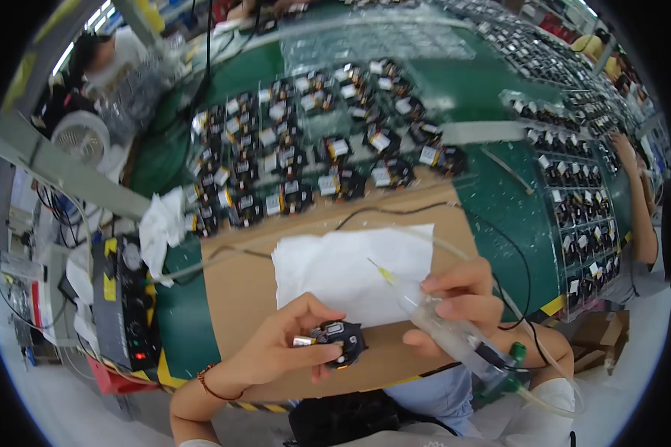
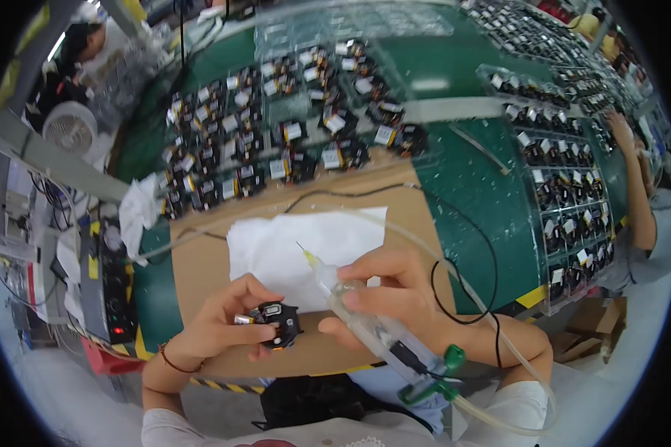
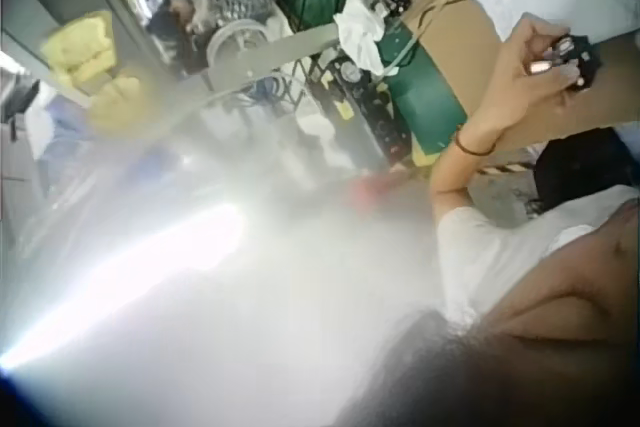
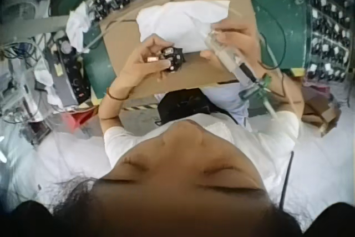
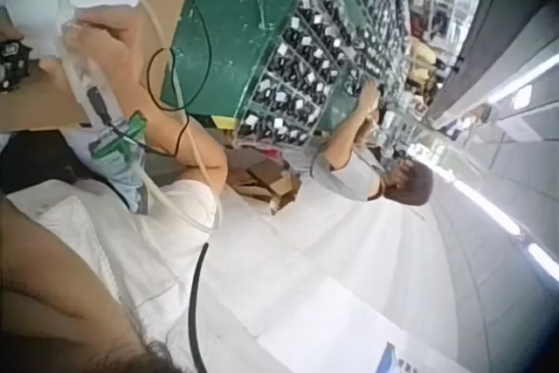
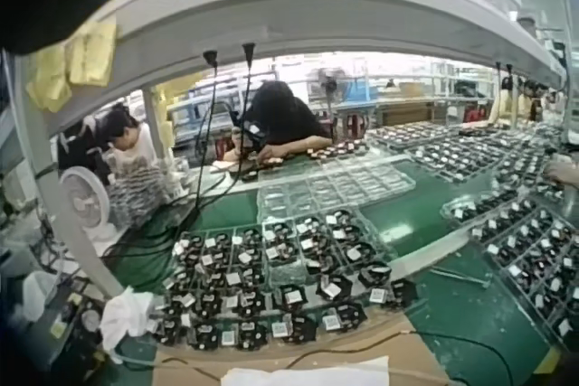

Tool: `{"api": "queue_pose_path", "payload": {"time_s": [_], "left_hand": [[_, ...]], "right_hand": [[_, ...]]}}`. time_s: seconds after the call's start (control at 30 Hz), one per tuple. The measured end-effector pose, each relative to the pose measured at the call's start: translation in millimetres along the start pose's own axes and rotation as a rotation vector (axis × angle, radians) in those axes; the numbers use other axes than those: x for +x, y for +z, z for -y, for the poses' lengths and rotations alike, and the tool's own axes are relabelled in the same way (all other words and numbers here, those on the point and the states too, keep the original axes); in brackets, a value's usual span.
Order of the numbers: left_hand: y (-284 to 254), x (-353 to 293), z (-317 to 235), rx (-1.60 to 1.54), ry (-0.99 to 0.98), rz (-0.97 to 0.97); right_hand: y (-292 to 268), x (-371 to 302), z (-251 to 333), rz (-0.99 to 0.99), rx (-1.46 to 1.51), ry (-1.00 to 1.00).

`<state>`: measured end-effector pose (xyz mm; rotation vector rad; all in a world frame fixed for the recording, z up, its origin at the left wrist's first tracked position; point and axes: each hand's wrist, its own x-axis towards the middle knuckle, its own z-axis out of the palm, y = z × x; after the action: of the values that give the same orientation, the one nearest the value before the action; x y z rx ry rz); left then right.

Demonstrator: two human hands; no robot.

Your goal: The person picks up a component from a tray, applies liquid from a syringe to its internal parts, and sets it back into the tray before repeating the process with another component.

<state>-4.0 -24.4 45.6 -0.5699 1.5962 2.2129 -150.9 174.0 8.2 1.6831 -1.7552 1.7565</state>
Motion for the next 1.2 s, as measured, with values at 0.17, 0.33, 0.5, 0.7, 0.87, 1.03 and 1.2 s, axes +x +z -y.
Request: {"api": "queue_pose_path", "payload": {"time_s": [0.17, 0.33, 0.5, 0.7, 0.87, 1.03, 1.2], "left_hand": [[-16.9, 14.5, -46.2, 0.086, 0.274, 0.015], [-53.7, 94.7, -113.0, 0.483, 0.503, -0.284], [-98.7, 172.0, -142.3, 1.075, 0.53, -0.498], [-99.1, 194.4, -139.5, 1.266, 0.449, -0.471], [-40.5, 148.7, -139.9, 1.367, 1.048, -0.555], [55.3, 29.4, -92.2, 1.06, 1.344, -0.141], [90.7, 8.2, -63.0, 0.319, 1.547, 0.695]], "right_hand": [[1.8, -2.3, 0.4, -0.039, -0.041, 0.035], [11.3, -7.6, -3.0, -0.084, 0.09, -0.023], [18.4, -5.6, -3.5, -0.109, 0.111, -0.033], [17.8, -4.5, 0.1, -0.096, 0.13, -0.02], [19.5, -6.3, -0.6, -0.099, 0.155, -0.016], [15.1, -12.1, -6.3, -0.116, 0.152, 0.009], [18.6, -11.2, 3.2, -0.063, 0.22, -0.03]]}}
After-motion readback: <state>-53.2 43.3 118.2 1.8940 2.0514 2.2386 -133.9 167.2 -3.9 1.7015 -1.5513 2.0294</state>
